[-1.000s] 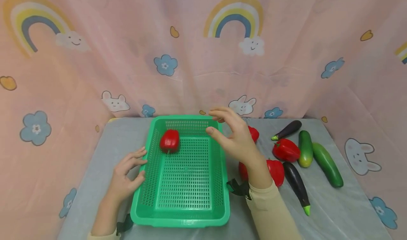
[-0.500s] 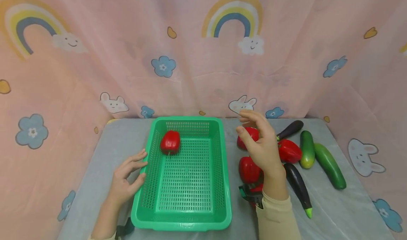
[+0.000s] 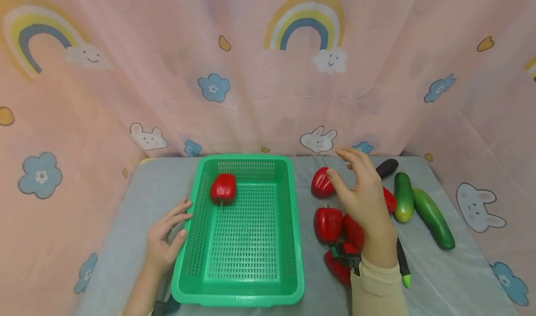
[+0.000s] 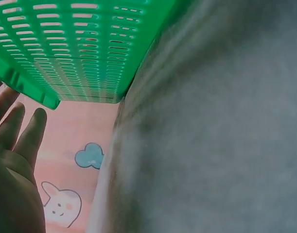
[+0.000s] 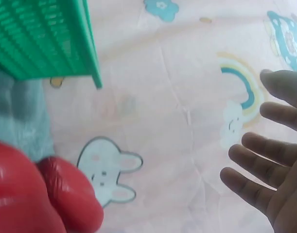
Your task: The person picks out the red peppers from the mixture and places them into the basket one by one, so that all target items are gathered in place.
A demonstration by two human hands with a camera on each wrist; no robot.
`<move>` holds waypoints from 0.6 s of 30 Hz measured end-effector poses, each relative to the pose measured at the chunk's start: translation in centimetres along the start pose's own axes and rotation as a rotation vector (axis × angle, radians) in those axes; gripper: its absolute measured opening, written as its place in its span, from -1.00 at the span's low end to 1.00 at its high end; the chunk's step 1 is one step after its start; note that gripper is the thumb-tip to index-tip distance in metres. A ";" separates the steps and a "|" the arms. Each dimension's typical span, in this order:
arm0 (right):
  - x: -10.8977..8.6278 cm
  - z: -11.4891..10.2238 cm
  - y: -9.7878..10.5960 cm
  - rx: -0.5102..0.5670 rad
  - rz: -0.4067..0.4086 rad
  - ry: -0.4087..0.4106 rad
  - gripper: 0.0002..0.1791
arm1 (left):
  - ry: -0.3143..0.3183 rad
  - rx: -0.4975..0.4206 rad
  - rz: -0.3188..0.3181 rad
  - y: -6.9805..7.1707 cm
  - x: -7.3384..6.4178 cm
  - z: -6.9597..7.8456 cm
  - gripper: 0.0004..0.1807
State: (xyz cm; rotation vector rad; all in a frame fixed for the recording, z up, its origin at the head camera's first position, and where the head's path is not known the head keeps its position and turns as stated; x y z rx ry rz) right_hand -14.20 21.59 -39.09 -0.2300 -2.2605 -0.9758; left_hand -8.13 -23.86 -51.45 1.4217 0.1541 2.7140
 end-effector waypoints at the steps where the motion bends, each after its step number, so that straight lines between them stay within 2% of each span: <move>1: -0.1 0.3 0.1 -0.030 -0.011 -0.013 -0.40 | 0.003 -0.002 0.004 0.0 -0.1 0.0 -0.68; 6: -0.2 1.9 0.6 -0.126 -0.049 -0.074 -0.38 | 0.013 -0.043 0.024 0.0 -0.2 -0.2 -0.68; 11: -0.5 3.4 1.2 -0.181 -0.040 -0.131 -0.41 | -0.006 -0.073 0.034 -0.1 -0.3 -0.2 -0.68; 18: -1.3 5.7 2.8 -0.265 -0.020 -0.318 -0.41 | -0.008 -0.151 0.047 -0.3 -0.3 -0.3 -0.67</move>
Point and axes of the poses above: each hand's wrist, its own x-axis towards the middle knuckle, its own y-axis out of the back of the hand, z = x × y, the point moved 1 cm from there along x, towards the middle knuckle, and after that the axes turned 6 degrees about -x, right-handed, at the moved point
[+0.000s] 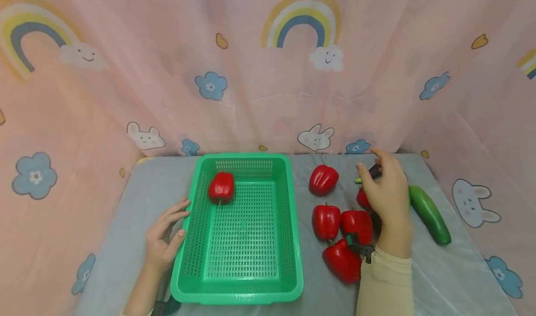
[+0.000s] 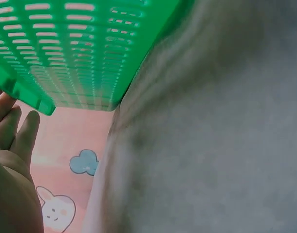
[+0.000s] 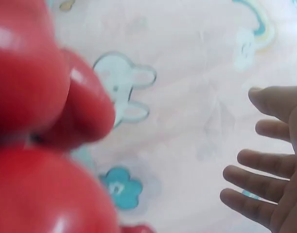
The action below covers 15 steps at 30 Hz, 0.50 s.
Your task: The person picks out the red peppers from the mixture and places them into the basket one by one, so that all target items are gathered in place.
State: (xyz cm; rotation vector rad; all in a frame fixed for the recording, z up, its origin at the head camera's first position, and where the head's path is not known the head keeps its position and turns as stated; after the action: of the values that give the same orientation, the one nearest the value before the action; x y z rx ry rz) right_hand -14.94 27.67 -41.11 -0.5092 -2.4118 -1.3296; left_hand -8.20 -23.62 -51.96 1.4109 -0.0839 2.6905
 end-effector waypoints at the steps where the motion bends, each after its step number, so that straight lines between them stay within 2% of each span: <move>1: 0.0 0.5 0.0 -0.006 -0.006 -0.030 -0.40 | 0.004 -0.019 0.001 0.0 0.0 0.0 -0.67; 8: -0.1 4.6 0.0 -0.012 -0.102 -0.224 -0.33 | 0.019 -0.080 0.003 0.0 -0.2 -0.1 -0.67; 15: -0.6 6.7 0.3 -0.020 -0.241 -0.287 -0.23 | 0.006 -0.049 -0.007 -0.1 0.0 -0.3 -0.64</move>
State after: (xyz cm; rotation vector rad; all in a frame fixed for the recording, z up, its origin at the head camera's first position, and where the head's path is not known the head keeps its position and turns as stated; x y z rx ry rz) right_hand -15.12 33.40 -44.53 -0.4513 -2.7700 -1.4650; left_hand -8.38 -23.52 -52.12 1.3865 -0.1435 2.6674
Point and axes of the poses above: each hand's wrist, its own x-axis towards the middle knuckle, its own y-axis out of the back of the hand, z = x × y, the point moved 1 cm from there along x, towards the middle knuckle, and after that the axes turned 6 degrees about -x, right-handed, at the moved point
